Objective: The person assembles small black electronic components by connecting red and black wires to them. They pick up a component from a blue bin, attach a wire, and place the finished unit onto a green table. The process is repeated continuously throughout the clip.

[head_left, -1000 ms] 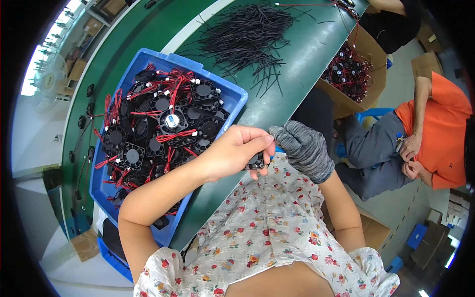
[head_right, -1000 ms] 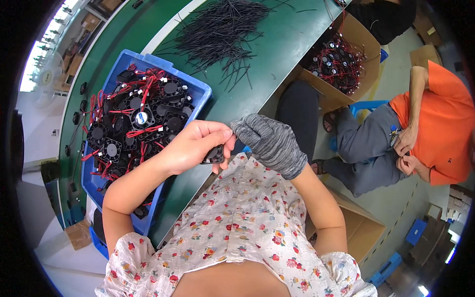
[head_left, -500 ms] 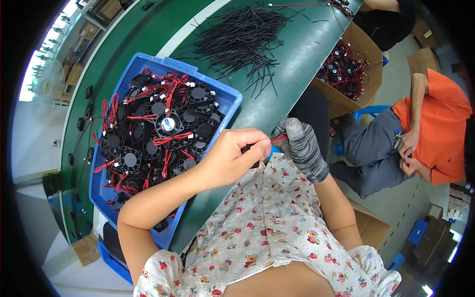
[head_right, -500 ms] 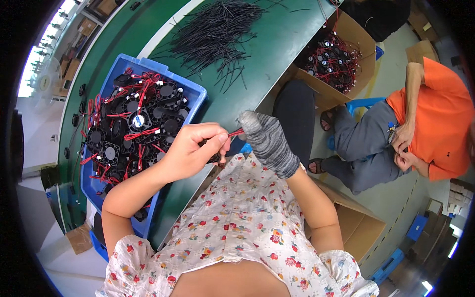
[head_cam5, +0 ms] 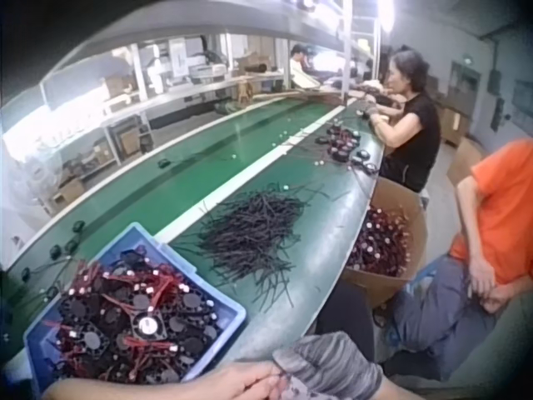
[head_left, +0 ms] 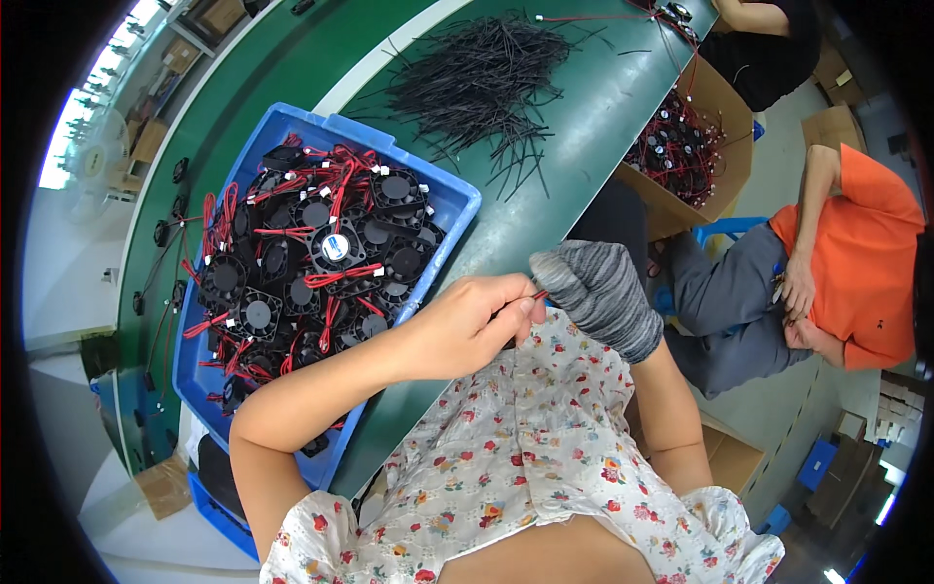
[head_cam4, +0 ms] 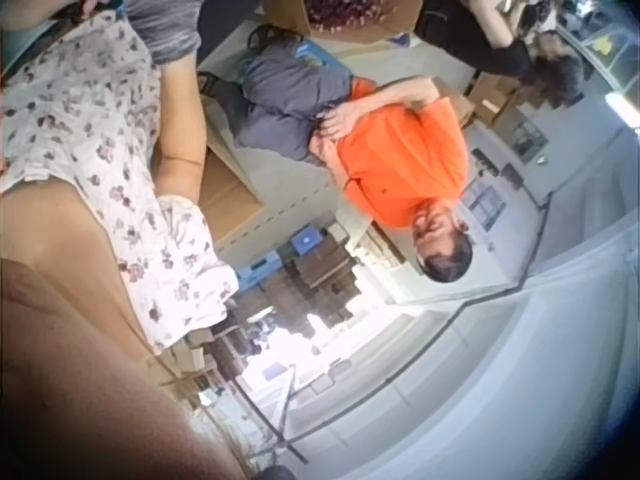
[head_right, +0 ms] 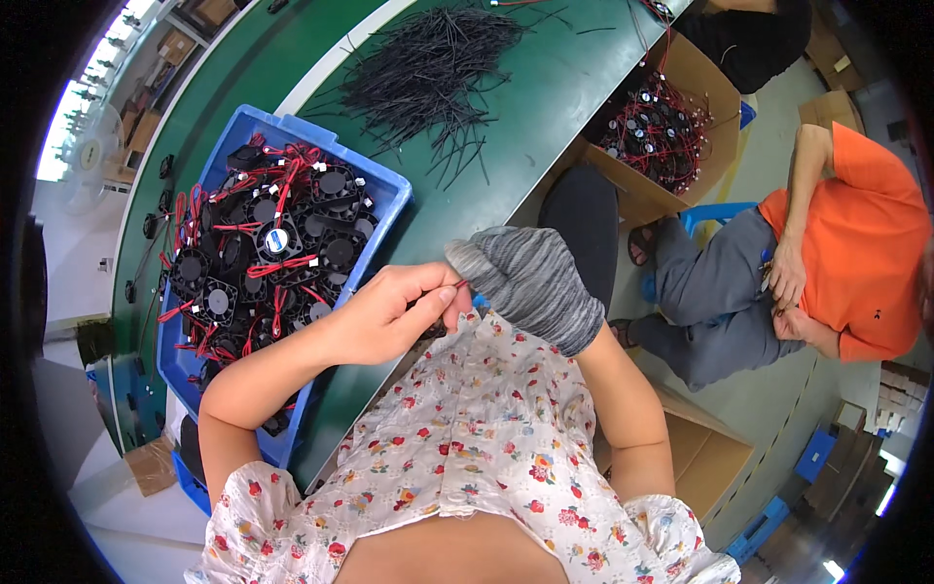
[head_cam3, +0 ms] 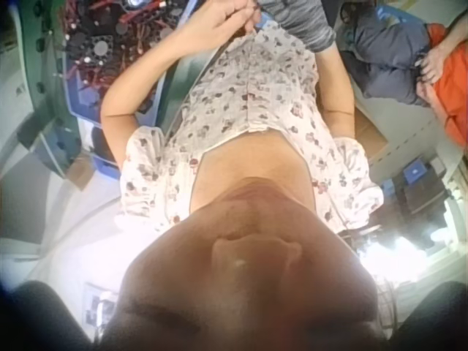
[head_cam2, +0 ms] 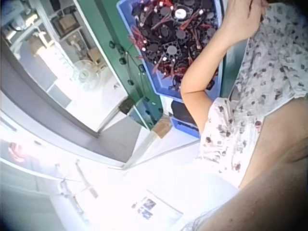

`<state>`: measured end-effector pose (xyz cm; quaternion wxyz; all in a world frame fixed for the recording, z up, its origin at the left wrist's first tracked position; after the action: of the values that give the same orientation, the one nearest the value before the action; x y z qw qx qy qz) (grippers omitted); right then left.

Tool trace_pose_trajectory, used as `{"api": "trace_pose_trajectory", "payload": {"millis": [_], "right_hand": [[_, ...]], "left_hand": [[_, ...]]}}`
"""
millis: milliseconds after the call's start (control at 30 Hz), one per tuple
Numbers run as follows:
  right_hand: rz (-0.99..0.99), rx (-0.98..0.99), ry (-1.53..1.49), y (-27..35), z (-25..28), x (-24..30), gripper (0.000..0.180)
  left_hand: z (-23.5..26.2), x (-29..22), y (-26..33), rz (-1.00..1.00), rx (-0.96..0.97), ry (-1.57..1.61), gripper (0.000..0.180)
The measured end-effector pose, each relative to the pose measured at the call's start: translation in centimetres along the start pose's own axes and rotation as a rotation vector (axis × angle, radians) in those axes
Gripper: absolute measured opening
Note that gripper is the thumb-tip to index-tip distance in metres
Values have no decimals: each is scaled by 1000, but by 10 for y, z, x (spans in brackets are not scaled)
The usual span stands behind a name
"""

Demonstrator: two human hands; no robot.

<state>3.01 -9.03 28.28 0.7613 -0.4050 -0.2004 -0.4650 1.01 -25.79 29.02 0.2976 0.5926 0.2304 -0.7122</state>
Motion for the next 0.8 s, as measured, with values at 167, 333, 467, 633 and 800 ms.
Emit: {"api": "trace_pose_trajectory", "payload": {"millis": [167,333,467,633,800], "right_hand": [[-82,27,-114,-18,6,-1,16],[-211,-202,170,-52,6,-55,21],[-59,-65,468,-64,1,-73,23],[12,-7,542,-73,5,-59,21],[264,-254,460,-67,14,-50,20]], "left_hand": [[4,3,-2,146,-37,186,24],[7,1,-7,105,-167,279,25],[6,2,-7,120,-183,352,25],[7,1,-8,89,-172,334,25],[8,2,-8,96,-188,383,25]]}}
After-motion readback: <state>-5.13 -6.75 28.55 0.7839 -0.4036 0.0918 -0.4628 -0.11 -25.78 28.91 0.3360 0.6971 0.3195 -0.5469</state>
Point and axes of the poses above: each hand's wrist, its own y-axis away from the middle knuckle, its own z-axis out of the back of the hand, x = y × z, the point moved 2 cm from there along -y, towards the middle knuckle, and after that the axes turned 10 degrees about -x, right-handed, at the moved point
